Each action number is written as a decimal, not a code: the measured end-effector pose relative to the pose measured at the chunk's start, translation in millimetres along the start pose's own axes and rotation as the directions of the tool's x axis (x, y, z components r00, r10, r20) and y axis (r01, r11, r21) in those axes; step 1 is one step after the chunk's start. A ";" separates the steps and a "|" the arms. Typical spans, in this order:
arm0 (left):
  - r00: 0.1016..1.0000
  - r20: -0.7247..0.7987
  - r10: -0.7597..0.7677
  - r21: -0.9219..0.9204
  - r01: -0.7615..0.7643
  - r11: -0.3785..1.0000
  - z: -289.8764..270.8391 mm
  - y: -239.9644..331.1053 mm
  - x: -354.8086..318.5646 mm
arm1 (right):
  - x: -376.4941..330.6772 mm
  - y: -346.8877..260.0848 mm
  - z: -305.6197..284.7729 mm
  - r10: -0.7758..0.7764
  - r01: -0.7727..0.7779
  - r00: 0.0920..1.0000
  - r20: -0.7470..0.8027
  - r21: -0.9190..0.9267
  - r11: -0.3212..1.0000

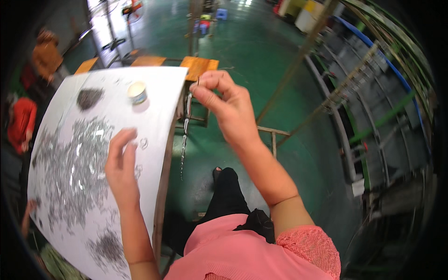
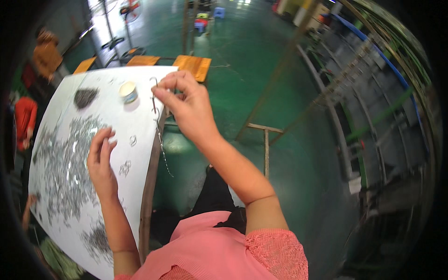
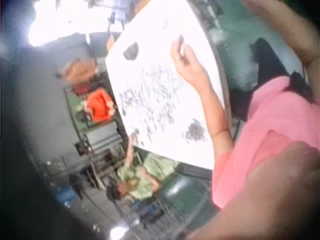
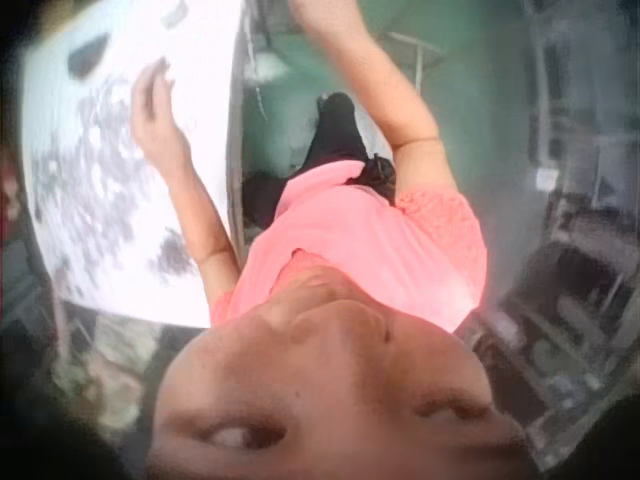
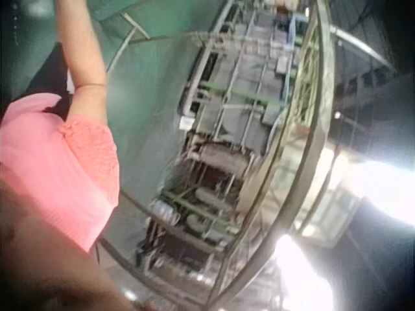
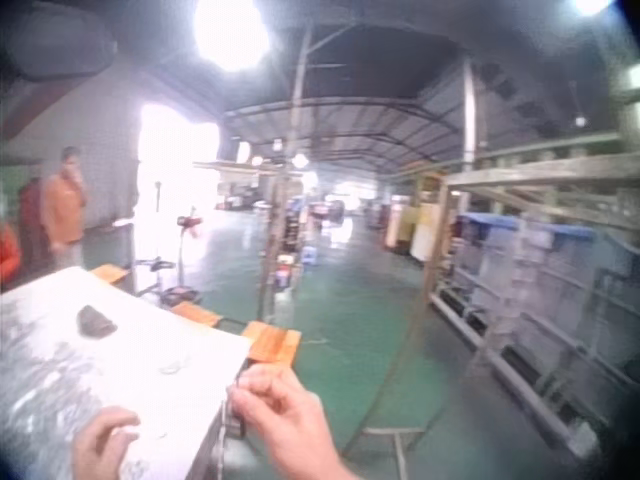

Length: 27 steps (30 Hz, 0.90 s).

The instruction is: The person sits at a table and repeatedly picks up small metal hooks and cylindrical metal pieces, joining them by hand. They place the assembled units onto a wooden rack nearby. The process is repetitive, with the person handling items one at a time.

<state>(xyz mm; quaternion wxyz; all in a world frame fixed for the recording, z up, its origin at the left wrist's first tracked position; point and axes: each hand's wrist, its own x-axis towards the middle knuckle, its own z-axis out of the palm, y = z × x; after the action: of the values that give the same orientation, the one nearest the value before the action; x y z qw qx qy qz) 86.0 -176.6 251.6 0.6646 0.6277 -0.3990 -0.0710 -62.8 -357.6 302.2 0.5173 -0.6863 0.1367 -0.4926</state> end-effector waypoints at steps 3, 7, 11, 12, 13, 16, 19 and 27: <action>0.998 -0.021 -0.058 -0.021 0.058 0.998 -2.7 -4.8 -1.3 | 31.8 -23.0 -37.2 -0.080 0.074 0.991 -0.105 -0.065 0.995; 0.994 -0.032 -0.104 -0.019 0.104 0.994 -8.8 -10.3 0.8 | 69.2 -62.4 -97.5 -0.197 0.132 0.954 -0.226 -0.274 0.953; 0.992 -0.052 -0.117 -0.041 0.115 0.993 -7.8 -10.6 2.7 | 100.5 -92.6 -163.0 -0.204 0.047 0.907 -0.369 -0.392 0.919; 0.992 -0.052 -0.114 -0.035 0.112 0.993 -8.8 -11.7 2.8 | 107.0 -97.2 -177.2 -0.237 0.057 0.886 -0.399 -0.412 0.909; 0.992 -0.054 -0.111 -0.027 0.109 0.994 -9.7 -13.4 2.3 | 111.7 -102.6 -190.8 -0.247 0.050 0.878 -0.409 -0.435 0.899; 0.990 -0.038 -0.135 -0.032 0.134 0.990 3.7 -14.3 3.7 | 125.1 -113.2 -244.7 -0.288 0.005 0.839 -0.461 -0.524 0.852; 0.987 0.004 -0.161 -0.011 0.161 0.987 13.9 -19.4 4.5 | 139.2 -109.5 -291.2 -0.289 -0.069 0.812 -0.508 -0.575 0.816; 0.955 0.034 -0.293 0.084 0.290 0.953 46.7 -40.3 8.5 | 160.8 -114.1 -427.3 -0.326 -0.237 0.703 -0.632 -0.641 0.730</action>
<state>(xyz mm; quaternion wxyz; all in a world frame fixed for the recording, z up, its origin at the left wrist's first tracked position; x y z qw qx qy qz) 79.2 -226.1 214.5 0.6124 0.7036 -0.3196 -0.1669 -372.2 -666.8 475.8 0.1208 -0.5852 0.4772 -0.6444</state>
